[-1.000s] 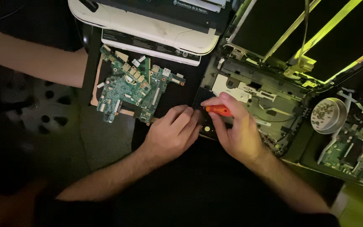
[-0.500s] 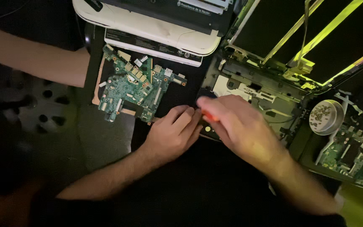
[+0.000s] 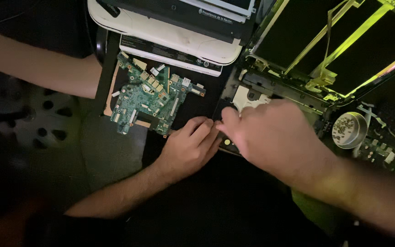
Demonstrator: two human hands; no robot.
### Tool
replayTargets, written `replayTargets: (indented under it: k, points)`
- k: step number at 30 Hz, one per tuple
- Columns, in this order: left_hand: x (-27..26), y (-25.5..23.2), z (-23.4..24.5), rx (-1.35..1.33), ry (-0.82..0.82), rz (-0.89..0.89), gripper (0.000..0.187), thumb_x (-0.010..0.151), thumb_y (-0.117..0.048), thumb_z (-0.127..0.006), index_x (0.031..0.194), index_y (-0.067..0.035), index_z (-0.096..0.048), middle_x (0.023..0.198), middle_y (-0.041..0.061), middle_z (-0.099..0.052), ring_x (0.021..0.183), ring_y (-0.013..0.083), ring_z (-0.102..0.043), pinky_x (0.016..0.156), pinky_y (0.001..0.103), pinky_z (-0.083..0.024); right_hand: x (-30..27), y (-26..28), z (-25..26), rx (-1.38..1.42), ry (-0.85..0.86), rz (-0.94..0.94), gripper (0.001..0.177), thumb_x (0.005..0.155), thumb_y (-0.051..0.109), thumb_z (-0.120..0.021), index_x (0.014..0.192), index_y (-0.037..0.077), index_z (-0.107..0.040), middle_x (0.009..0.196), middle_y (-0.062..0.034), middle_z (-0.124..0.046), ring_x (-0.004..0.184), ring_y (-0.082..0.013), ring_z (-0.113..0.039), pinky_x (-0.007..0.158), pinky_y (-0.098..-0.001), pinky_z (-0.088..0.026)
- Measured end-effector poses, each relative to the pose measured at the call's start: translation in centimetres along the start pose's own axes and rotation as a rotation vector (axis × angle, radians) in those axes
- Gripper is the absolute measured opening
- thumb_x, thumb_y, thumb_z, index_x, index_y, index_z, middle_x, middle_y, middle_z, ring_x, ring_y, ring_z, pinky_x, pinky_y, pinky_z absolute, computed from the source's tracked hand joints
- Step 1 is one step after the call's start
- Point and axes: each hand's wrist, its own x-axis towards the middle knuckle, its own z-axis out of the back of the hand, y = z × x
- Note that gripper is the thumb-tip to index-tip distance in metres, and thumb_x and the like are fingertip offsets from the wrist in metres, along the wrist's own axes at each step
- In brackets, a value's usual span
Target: The person places a white plastic component into the laptop chassis and secures it with a screwdriver. They then remove a small circuit board from the chassis and place it on the table. Finally, they position a larger green circuit board into the chassis and begin securing it with screws.
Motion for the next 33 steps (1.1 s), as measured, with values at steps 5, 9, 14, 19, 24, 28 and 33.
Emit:
replayTargets:
  k: [5,9,14,19,24,28,33]
  points:
    - [0.1,0.1,0.3,-0.031,0.037,-0.007,0.042,0.119,-0.023,-0.085,0.149,0.005,-0.078,0.134,0.011,-0.07,0.126,0.0307,-0.075,0.092,0.039,-0.072,-0.5,-1.0,1.8,-0.084,0.002,0.03,0.013,0.112,0.027,-0.078,0.115,0.026,-0.065,0.073,0.0097,-0.068,0.061,-0.0163,-0.075,0.056,-0.0364,-0.053]
    - [0.7,-0.1,0.4,0.015,-0.056,-0.002,0.032,0.122,-0.025,-0.085,0.14,0.002,-0.084,0.127,0.006,-0.072,0.12,0.0256,-0.078,0.089,0.034,-0.069,-0.4,-0.3,1.0,-0.071,0.108,0.029,0.073,0.14,0.074,-0.054,0.083,0.029,-0.062,0.057,0.0123,-0.061,0.049,-0.0152,-0.064,0.057,-0.0365,-0.045]
    - [-0.4,0.1,-0.5,-0.033,-0.006,0.005,0.038,0.12,-0.024,-0.083,0.148,0.002,-0.079,0.133,0.01,-0.072,0.125,0.0306,-0.077,0.093,0.038,-0.07,-0.4,-0.4,2.4,-0.01,0.143,0.03,0.023,0.122,0.045,-0.065,0.113,0.024,-0.069,0.068,0.0082,-0.075,0.053,-0.0189,-0.078,0.053,-0.0383,-0.057]
    - [0.5,-0.1,0.5,0.027,-0.042,-0.009,0.033,0.123,-0.026,-0.084,0.143,0.001,-0.079,0.129,0.008,-0.071,0.121,0.0271,-0.077,0.084,0.035,-0.065,-1.4,0.4,0.4,0.013,0.125,-0.023,0.053,0.131,0.071,-0.065,0.105,0.026,-0.059,0.053,0.0137,-0.06,0.042,-0.0121,-0.058,0.047,-0.037,-0.041]
    - [0.8,0.0,0.9,-0.013,-0.03,-0.031,0.036,0.122,-0.024,-0.085,0.142,0.005,-0.081,0.127,0.01,-0.072,0.12,0.0286,-0.078,0.081,0.034,-0.067,-0.9,-0.4,2.5,0.149,0.029,0.025,0.01,0.114,0.024,-0.068,0.122,0.017,-0.069,0.056,0.0085,-0.061,0.037,-0.0173,-0.062,0.037,-0.0424,-0.047]
    - [0.5,0.1,0.5,-0.039,0.018,-0.011,0.04,0.121,-0.026,-0.082,0.148,0.003,-0.077,0.131,0.011,-0.072,0.124,0.0307,-0.075,0.095,0.038,-0.069,-1.0,0.5,0.7,0.1,0.161,0.022,0.038,0.132,0.058,-0.059,0.119,0.022,-0.059,0.068,0.0094,-0.074,0.046,-0.0198,-0.073,0.046,-0.0436,-0.054]
    - [0.7,0.1,0.6,-0.033,-0.032,-0.026,0.034,0.123,-0.024,-0.082,0.141,0.006,-0.08,0.126,0.011,-0.073,0.12,0.0304,-0.078,0.087,0.036,-0.068,-0.6,0.5,2.4,0.126,0.083,-0.049,0.04,0.126,0.061,-0.065,0.126,0.022,-0.07,0.078,0.0042,-0.079,0.048,-0.0216,-0.077,0.044,-0.042,-0.057]
